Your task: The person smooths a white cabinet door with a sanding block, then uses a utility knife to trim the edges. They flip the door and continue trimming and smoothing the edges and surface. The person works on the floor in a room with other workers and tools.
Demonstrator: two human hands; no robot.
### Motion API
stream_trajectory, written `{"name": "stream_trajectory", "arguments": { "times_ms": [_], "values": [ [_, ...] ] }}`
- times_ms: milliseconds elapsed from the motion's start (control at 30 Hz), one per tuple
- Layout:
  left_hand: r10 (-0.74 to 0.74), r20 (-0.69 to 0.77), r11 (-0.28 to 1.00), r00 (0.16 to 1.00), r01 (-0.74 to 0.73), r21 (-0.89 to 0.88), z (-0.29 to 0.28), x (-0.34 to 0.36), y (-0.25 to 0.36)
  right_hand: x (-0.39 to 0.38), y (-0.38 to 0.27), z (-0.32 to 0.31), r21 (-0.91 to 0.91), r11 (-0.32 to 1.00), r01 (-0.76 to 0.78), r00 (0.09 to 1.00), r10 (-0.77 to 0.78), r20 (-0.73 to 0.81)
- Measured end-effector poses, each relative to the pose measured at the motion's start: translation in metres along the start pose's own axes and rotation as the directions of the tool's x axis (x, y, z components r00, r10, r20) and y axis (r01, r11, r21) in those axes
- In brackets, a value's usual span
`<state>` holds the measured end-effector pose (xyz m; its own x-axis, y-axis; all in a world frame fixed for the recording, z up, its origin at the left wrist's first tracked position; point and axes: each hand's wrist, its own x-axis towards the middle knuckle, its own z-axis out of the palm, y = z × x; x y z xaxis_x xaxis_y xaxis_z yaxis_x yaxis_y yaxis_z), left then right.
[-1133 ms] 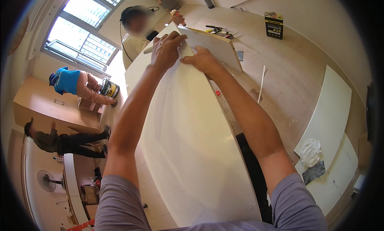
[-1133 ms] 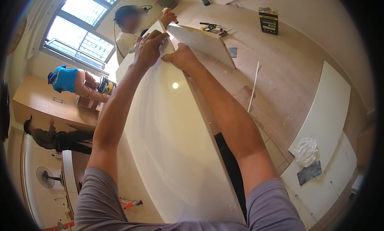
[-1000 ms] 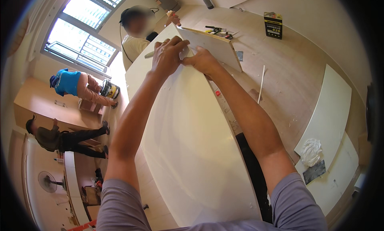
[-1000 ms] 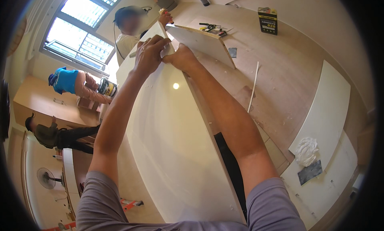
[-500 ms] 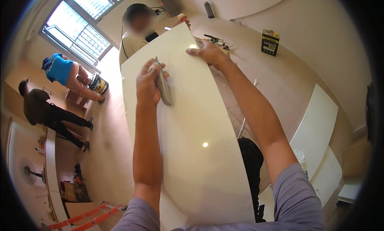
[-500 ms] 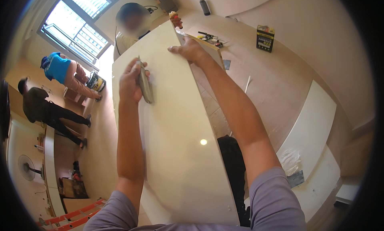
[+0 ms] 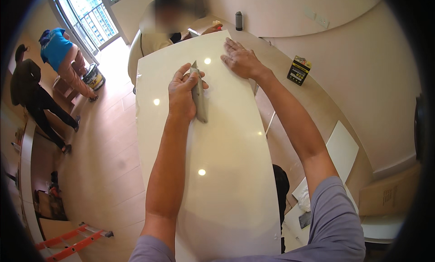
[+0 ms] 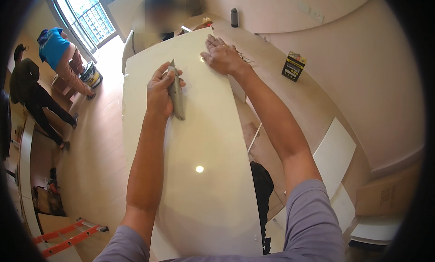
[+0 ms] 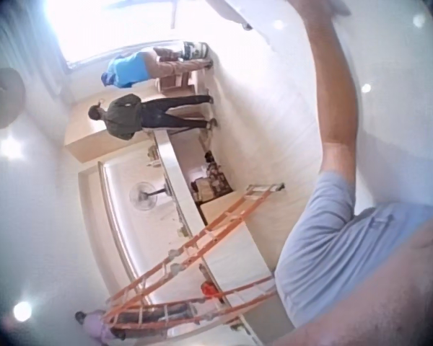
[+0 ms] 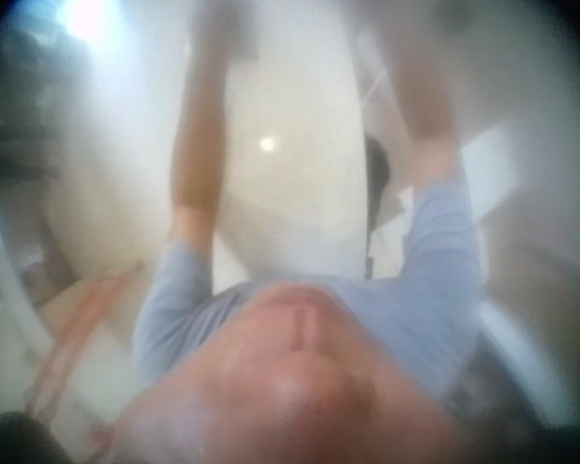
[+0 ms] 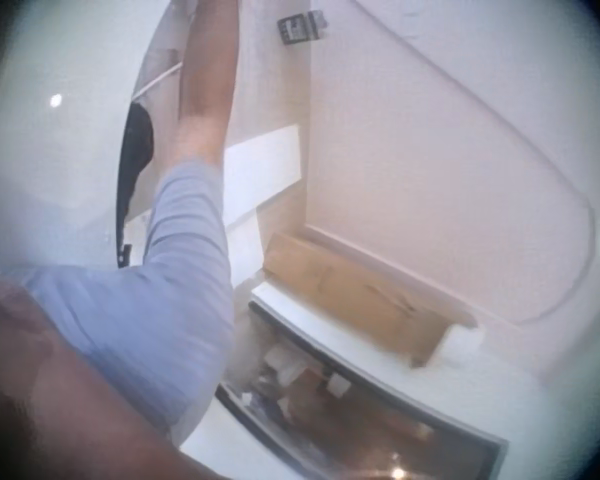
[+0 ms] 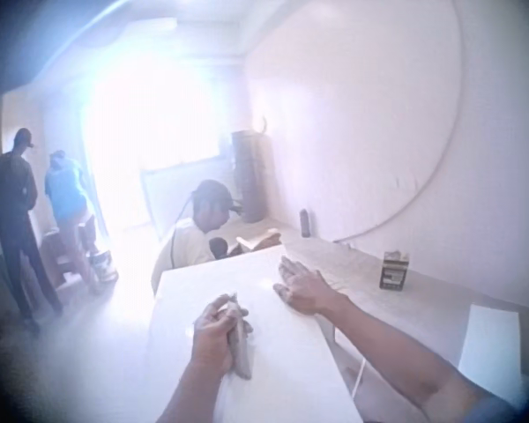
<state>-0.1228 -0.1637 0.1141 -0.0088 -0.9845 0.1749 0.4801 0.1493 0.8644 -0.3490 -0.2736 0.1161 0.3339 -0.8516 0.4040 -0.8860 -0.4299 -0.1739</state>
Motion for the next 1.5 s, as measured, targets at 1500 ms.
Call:
{"name": "stream_trajectory", "arguments": {
  "times_ms": [1500],
  "values": [
    [0.029, -0.08, 0.997, 0.996, -0.022, 0.079, -0.011, 0.012, -0.026, -0.308, -0.088, -0.056, 0.765, 0.436, -0.475, 0.869, 0.373, 0.326]
  ]
}}
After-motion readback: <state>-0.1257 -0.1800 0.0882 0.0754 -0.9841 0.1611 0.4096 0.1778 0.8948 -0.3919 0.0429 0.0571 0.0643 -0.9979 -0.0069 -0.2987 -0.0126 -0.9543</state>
